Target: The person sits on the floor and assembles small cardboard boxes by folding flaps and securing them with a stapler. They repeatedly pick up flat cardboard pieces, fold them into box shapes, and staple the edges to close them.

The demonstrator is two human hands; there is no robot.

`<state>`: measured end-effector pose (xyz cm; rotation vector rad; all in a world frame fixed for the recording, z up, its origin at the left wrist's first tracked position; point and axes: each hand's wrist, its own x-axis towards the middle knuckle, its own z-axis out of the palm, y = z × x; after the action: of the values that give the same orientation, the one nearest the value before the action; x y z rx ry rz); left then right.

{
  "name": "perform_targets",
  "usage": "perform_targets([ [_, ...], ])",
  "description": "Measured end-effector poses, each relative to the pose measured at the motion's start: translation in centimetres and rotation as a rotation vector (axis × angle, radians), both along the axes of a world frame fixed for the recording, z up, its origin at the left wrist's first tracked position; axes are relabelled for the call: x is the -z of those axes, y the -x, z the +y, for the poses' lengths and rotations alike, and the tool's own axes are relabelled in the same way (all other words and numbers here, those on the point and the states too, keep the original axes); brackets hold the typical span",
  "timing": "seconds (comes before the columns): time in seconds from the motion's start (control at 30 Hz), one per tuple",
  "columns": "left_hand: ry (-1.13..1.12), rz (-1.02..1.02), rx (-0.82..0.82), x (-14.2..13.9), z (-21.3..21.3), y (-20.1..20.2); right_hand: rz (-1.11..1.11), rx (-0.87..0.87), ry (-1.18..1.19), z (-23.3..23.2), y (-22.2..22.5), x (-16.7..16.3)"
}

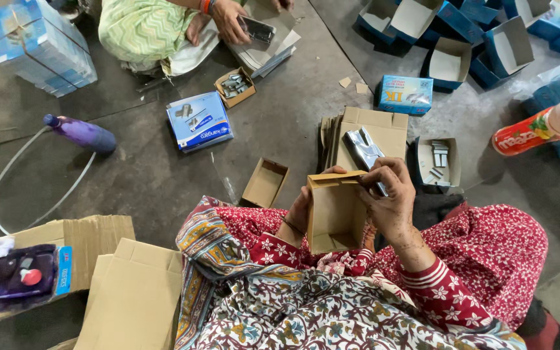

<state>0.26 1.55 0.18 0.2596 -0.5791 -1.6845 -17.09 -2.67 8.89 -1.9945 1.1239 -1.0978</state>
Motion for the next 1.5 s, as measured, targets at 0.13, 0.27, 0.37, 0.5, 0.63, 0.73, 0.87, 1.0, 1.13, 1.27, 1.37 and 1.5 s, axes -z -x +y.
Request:
perform_targets([
  [0.13, 0.002, 0.001, 0.04, -0.1, 0.0, 0.2, -0.301, -0.055, -0.177, -0.4, -0.8, 0.1],
  [0.27, 0.006, 0.003, 0.102, 0.0, -0.6, 0.4, -0.254, -0.118, -0.235, -1.5, -0.7, 1.2],
  [0.37, 0.005, -0.001, 0.156, 0.4, -1.0, 0.4, -0.253, -0.141, -0.217, -2.2, 0.3, 2.6],
  [0.5, -0.003, -0.01, 0.222, 1.4, -0.9, 0.8, -0.166, -0.062, -0.222, -2.5, 2.3, 4.7],
  [0.63, -0.012, -0.02, 0.262, 2.6, -1.1, 1.4, -0.153, 0.0, -0.281, -2.1, 4.1, 6.7],
  [0.73, -0.066, -0.061, 0.286, 3.3, -1.4, 1.7, -0.146, 0.019, -0.341, -1.8, 4.7, 7.7],
  [0.87, -0.126, -0.059, 0.295, 4.0, -1.7, 1.6, -0.002, 0.048, -0.315, -2.1, 4.6, 8.4],
  [1.0, -0.136, -0.032, 0.3, 4.3, -2.1, 1.4, 0.079, 0.009, -0.271, -2.8, 4.0, 8.3],
  [1.13, -0.159, -0.028, 0.293, 4.1, -2.3, 1.3, 0.136, 0.006, -0.257, -3.4, 3.5, 8.0],
  [1.27, -0.063, 0.014, 0.222, 3.5, -2.5, 1.3, 0.03, -0.033, -0.208, -4.0, 2.5, 8.0],
  [1.37, -0.036, 0.054, 0.199, 3.1, -2.7, 0.8, 0.023, -0.014, -0.204, -4.3, 1.4, 7.9],
  [1.5, -0.01, 0.069, 0.147, 2.4, -3.1, 0.2, 0.053, -0.044, -0.15, -4.7, 0.3, 7.3],
])
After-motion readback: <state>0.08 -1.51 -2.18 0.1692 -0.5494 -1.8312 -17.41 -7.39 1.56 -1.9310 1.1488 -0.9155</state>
